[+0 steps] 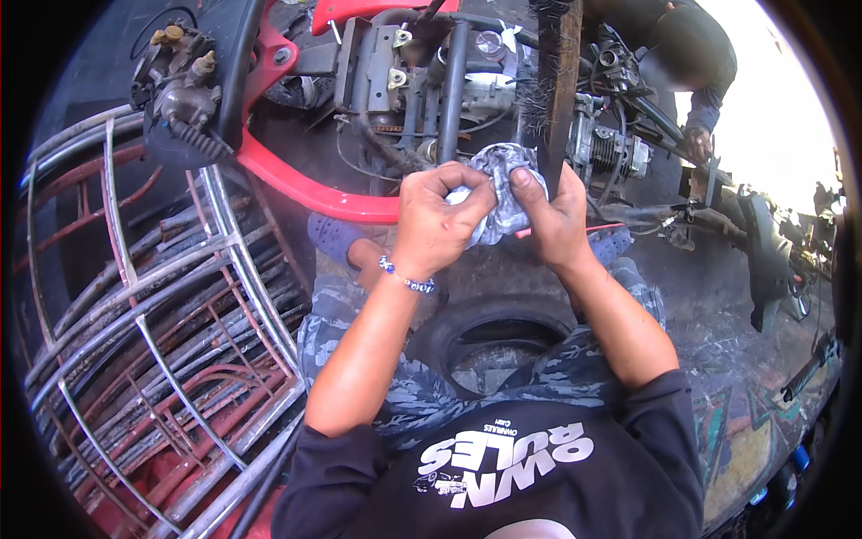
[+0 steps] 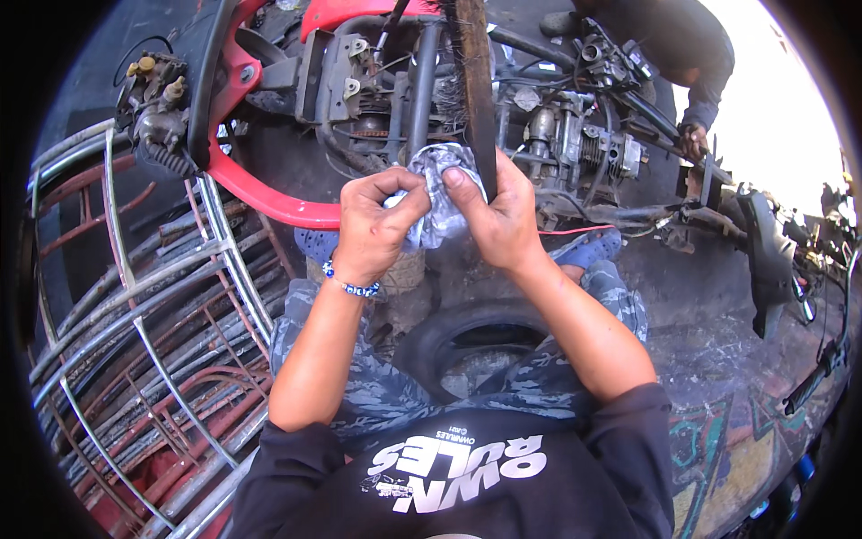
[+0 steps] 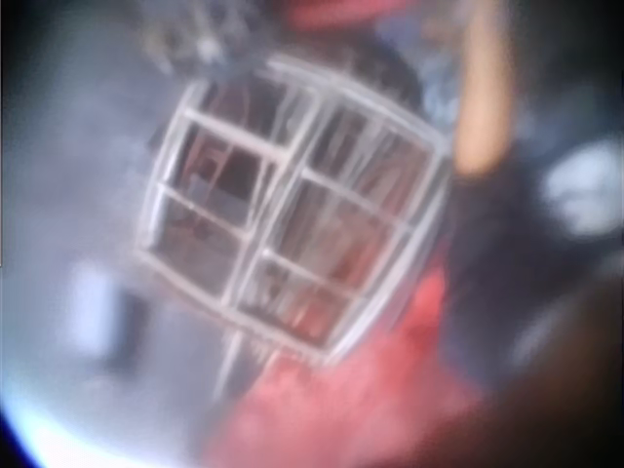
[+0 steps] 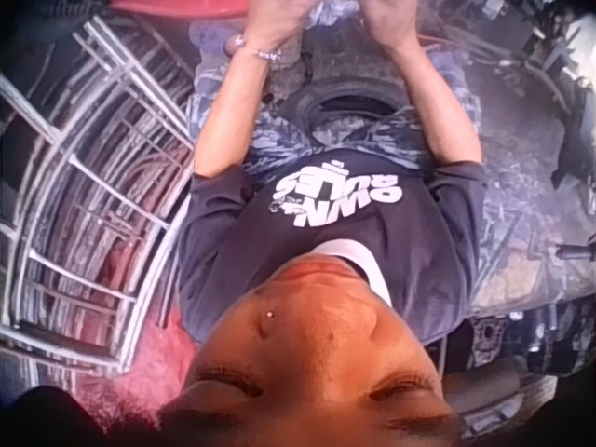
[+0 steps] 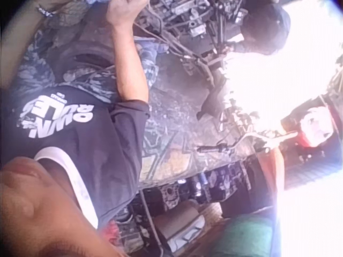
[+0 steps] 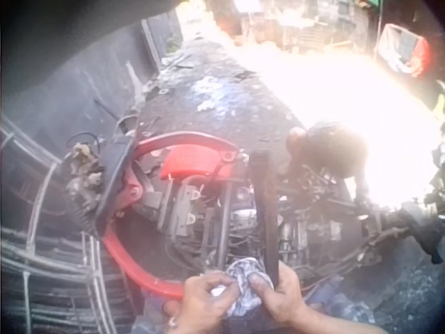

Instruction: Cleaning and inspecting internal components of a motorcycle frame during repair.

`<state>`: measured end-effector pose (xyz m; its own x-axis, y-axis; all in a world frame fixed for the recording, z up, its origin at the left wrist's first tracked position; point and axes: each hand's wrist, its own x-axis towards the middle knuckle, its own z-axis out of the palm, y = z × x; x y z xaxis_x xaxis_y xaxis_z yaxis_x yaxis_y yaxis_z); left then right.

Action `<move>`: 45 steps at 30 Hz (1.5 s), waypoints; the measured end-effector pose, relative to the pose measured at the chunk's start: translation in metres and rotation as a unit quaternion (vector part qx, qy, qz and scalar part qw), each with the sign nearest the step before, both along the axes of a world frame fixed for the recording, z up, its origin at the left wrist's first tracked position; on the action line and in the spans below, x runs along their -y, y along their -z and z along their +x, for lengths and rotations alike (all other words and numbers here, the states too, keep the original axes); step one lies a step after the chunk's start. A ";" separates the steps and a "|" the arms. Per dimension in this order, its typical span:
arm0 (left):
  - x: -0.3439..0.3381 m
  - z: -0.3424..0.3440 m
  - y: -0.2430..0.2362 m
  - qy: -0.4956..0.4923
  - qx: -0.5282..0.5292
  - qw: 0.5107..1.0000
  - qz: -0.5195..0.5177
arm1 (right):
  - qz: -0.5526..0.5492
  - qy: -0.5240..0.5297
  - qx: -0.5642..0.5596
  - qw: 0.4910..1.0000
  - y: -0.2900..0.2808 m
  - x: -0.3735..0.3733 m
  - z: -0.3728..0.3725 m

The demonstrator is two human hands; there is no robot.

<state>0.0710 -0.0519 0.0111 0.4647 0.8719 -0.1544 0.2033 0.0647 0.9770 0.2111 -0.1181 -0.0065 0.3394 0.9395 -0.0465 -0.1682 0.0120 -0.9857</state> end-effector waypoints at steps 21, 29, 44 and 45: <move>-0.014 -0.010 -0.009 0.061 -0.051 0.996 -0.043 | -0.057 0.142 -0.021 0.988 0.020 -0.011 0.033; -0.003 0.003 -0.008 0.044 0.120 0.969 -0.210 | -0.013 0.128 0.118 0.985 0.023 -0.013 0.017; -0.001 0.009 -0.009 -0.023 0.088 0.983 -0.157 | -0.038 0.117 0.175 0.977 0.014 -0.008 0.013; -0.001 0.010 -0.010 -0.022 0.089 0.983 -0.157 | -0.038 0.114 0.175 0.977 0.016 -0.008 0.012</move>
